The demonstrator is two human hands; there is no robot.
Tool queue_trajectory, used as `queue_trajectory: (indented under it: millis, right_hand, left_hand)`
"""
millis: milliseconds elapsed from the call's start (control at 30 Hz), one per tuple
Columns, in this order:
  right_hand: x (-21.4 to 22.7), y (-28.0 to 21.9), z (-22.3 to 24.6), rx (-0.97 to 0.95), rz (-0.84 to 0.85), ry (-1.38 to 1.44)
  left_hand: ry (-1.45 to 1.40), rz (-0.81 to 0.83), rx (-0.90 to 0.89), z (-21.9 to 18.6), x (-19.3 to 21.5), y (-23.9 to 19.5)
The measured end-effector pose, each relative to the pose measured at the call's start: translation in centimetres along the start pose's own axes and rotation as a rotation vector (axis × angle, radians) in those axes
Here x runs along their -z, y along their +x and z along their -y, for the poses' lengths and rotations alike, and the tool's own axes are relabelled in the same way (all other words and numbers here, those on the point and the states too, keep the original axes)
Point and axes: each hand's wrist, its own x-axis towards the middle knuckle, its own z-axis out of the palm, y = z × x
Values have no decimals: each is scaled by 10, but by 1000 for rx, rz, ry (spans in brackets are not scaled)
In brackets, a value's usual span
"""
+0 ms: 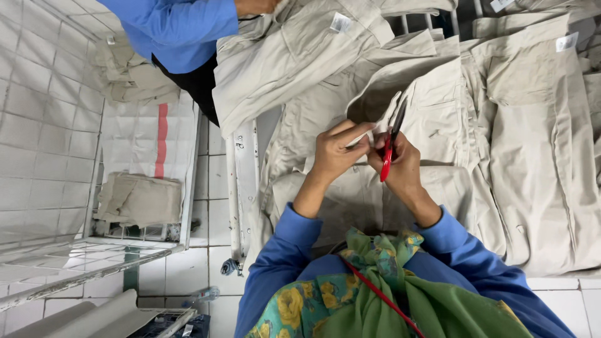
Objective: The person uses red-handled scissors to trim loose threads and tags from the waistband and seams of beige trousers laid out on a table. The person repeatedly picks up trousers, snips the excess fabric, and places them back on the pile.
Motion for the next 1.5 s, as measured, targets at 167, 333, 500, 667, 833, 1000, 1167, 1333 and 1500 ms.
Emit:
queue_trajectory:
  millis: [167,333,500,667,833,1000,1167,1333,1500]
  right_hand:
    - [32,-2,12,79,20,-39]
    - [27,-6,48,-263,139,186]
    - [70,11,45,-21,99,-246]
    - [109,15,74,618,118,-711]
    - [120,17,89,713,213,-1133]
    - [119,15,99,748,189,-1249]
    - [128,9,89,703,213,-1211]
    - [130,7,80,419,152,-832]
    - [136,7,22,81,62,-571]
  left_hand:
    - [18,120,0,-14,0,-2]
    - [-1212,98,666,-40,-15,-13]
    - [-1224,-149,944,-33,-26,-27]
    - [-1243,-154,958,-15,-12,-32]
    - [-1031,121,738,-38,-9,-37]
    - [-965,188,722,-45,-4,-37]
    - [-943,227,645,-46,7,-35]
    - [-111,315,377,7,63,1]
    - [942,275,111,130,61,38]
